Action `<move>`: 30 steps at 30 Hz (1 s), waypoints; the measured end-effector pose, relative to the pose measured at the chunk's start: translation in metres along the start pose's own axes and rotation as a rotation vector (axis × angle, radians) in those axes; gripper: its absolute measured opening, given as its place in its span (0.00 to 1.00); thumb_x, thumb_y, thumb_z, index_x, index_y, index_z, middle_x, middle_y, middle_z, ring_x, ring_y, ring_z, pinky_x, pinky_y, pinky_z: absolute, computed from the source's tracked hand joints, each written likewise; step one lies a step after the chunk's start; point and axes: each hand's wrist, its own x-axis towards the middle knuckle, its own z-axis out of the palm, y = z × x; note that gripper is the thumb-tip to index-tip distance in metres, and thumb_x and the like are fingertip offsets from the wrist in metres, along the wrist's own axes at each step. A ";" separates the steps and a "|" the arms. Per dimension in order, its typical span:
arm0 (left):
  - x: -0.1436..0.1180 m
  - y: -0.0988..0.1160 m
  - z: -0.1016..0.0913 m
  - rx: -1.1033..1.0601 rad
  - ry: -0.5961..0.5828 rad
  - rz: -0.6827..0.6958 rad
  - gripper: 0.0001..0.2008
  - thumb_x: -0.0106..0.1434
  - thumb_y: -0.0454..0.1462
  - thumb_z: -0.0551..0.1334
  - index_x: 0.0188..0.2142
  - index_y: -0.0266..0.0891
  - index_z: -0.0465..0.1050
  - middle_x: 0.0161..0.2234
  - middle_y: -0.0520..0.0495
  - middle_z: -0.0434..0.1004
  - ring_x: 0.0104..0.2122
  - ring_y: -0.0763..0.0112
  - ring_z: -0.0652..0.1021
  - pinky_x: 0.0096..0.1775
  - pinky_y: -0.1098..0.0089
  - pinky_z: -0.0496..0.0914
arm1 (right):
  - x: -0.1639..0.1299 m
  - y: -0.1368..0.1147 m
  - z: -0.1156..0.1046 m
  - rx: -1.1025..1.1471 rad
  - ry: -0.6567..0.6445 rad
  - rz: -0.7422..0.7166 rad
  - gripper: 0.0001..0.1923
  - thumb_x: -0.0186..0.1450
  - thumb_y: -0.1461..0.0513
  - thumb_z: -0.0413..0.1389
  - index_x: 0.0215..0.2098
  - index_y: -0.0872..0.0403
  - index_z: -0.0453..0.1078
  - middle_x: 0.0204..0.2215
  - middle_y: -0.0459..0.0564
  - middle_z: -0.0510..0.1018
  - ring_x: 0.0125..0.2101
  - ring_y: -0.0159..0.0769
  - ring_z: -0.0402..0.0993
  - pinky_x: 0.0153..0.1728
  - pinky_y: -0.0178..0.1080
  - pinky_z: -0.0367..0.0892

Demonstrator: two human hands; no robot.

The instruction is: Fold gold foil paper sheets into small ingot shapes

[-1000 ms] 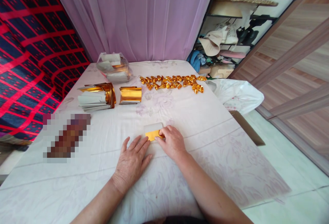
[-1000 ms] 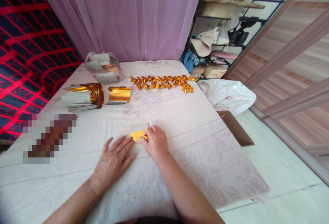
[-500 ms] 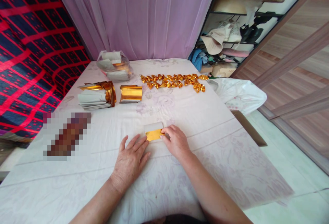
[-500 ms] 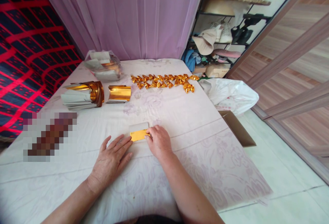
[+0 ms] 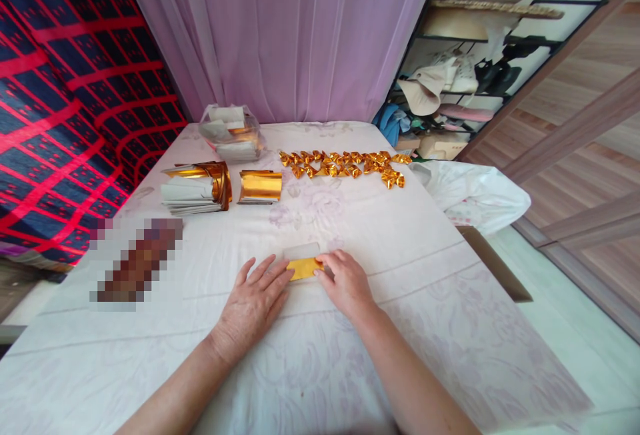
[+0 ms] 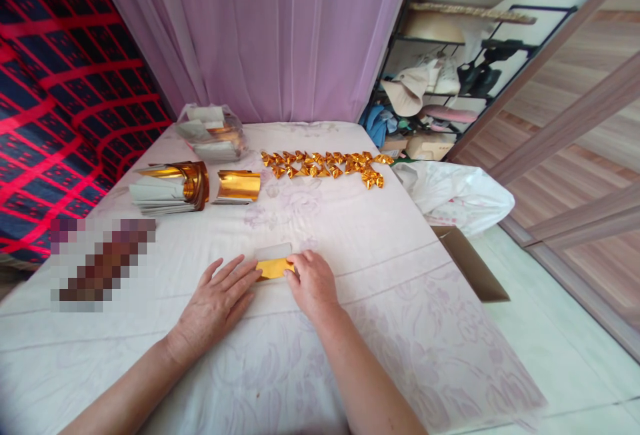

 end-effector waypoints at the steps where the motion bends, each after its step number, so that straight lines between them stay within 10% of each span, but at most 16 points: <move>1: 0.001 -0.003 0.001 -0.003 -0.011 0.018 0.16 0.70 0.39 0.52 0.54 0.45 0.71 0.56 0.48 0.74 0.58 0.56 0.69 0.60 0.51 0.55 | 0.000 0.001 0.000 0.003 0.000 -0.013 0.08 0.63 0.65 0.58 0.41 0.51 0.72 0.37 0.49 0.77 0.39 0.39 0.73 0.42 0.40 0.66; 30: -0.002 0.023 -0.001 -0.147 -0.019 -0.210 0.10 0.67 0.38 0.59 0.45 0.44 0.77 0.43 0.46 0.80 0.44 0.62 0.76 0.54 0.50 0.61 | -0.012 -0.011 -0.003 0.020 -0.084 -0.395 0.12 0.61 0.65 0.60 0.43 0.50 0.75 0.44 0.51 0.77 0.45 0.41 0.71 0.49 0.46 0.67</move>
